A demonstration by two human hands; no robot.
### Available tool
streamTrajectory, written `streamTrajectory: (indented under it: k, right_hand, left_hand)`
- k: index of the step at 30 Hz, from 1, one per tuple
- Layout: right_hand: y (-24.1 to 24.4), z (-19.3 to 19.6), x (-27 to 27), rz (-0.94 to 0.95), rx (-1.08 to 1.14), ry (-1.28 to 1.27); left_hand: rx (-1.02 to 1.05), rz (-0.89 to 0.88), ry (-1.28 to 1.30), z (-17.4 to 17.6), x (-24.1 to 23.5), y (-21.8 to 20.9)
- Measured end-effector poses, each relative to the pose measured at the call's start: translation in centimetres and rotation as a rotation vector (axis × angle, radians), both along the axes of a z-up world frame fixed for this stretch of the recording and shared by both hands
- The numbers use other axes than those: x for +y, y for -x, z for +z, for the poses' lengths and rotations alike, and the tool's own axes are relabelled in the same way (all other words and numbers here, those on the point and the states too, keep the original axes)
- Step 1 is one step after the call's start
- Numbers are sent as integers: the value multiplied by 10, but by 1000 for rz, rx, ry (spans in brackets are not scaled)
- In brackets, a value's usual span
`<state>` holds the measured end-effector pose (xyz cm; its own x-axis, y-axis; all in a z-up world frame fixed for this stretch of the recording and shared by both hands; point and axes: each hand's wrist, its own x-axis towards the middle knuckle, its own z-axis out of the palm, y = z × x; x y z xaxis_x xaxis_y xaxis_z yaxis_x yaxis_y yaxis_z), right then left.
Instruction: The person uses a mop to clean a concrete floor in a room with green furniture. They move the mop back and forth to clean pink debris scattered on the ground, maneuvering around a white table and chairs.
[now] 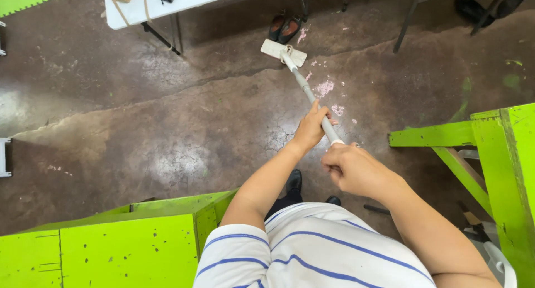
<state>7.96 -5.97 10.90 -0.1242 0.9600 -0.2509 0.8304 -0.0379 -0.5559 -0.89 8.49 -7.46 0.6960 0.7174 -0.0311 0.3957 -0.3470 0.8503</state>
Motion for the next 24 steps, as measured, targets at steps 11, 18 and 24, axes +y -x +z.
streamTrajectory:
  k: [11, 18, 24]
  right_hand:
    - [-9, 8, 41, -60, -8, -60]
    - [-4, -53, 82, -133, 149, -310]
    - [3, -56, 73, -112, 311, -583]
  left_hand:
    - [-32, -42, -19, -24, 49, -27]
    - [-112, -14, -41, -49, 98, -27]
    - [-73, 38, 26, -92, 98, -35]
